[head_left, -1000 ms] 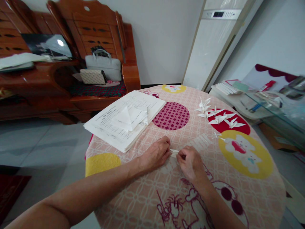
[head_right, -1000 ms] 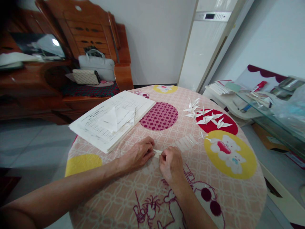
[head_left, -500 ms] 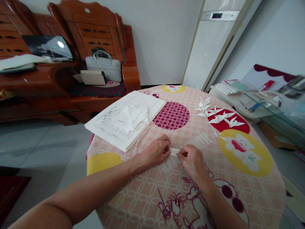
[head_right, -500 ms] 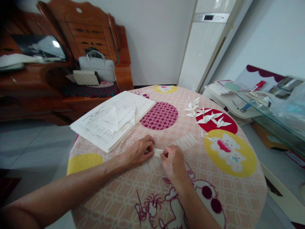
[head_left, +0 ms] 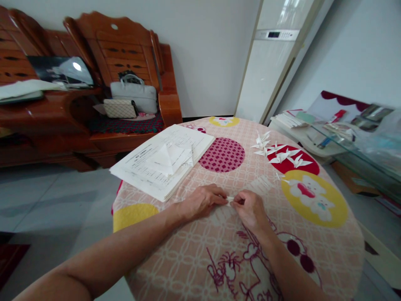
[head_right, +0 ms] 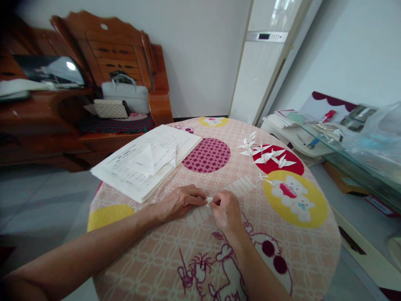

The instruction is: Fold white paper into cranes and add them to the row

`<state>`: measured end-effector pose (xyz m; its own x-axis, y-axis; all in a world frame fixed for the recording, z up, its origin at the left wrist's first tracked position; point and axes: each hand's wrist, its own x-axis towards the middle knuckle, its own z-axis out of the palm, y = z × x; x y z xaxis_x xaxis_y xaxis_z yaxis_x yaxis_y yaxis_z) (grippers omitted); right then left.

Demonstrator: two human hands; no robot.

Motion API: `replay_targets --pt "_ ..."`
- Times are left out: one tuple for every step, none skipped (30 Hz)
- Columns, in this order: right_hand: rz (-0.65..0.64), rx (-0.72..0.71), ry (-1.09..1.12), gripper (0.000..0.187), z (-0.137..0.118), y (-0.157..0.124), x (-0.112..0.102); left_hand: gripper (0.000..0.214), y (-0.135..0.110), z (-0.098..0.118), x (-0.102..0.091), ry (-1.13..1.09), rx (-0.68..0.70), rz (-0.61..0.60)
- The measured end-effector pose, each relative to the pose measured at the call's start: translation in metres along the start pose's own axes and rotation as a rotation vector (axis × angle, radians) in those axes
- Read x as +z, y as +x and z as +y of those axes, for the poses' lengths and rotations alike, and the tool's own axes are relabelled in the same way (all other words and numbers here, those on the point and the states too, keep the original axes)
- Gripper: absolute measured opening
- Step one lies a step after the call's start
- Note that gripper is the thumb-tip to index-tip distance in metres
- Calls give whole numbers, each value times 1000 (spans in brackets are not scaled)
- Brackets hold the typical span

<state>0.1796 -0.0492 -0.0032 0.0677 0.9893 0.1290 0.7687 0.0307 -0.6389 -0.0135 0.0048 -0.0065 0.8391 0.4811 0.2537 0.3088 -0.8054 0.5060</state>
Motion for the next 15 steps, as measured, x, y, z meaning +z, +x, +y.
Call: replay_targets --pt "-15 15 36 11 0 0 -1 30 0 0 0 43 18 -22" --pt "-29 29 71 10 1 0 -3 30 0 -1 -1 82 35 -35" --pt "-42 41 103 10 1 0 -4 29 0 0 -1 114 49 -41" --pt "-50 50 127 10 1 0 -5 28 0 0 -2 135 63 -43" --pt "-54 56 141 10 1 0 -6 28 0 0 -3 149 76 -41" --pt "-54 57 144 10 0 0 -6 28 1 0 -3 157 89 -44" --pt "-52 57 141 9 -1 0 -5 28 1 1 -4 163 100 -50" --pt "-46 55 131 8 -2 0 -5 29 1 1 -5 169 107 -59" --pt "-38 51 113 7 -3 0 -4 30 1 1 -5 174 110 -69" --pt "-27 45 89 7 -4 0 -2 31 2 1 -5 179 108 -77" --pt "-20 39 66 7 -5 0 -1 31 2 1 -5 183 105 -82" --pt "-19 37 51 8 -6 0 0 31 2 0 -5 186 102 -85" --pt "-21 36 39 8 -6 0 0 30 2 0 -4 188 98 -85" --pt "-27 36 31 8 -6 0 0 28 2 -1 -3 189 94 -83" --pt "-37 37 25 9 -6 0 0 27 2 -1 -2 190 88 -78"
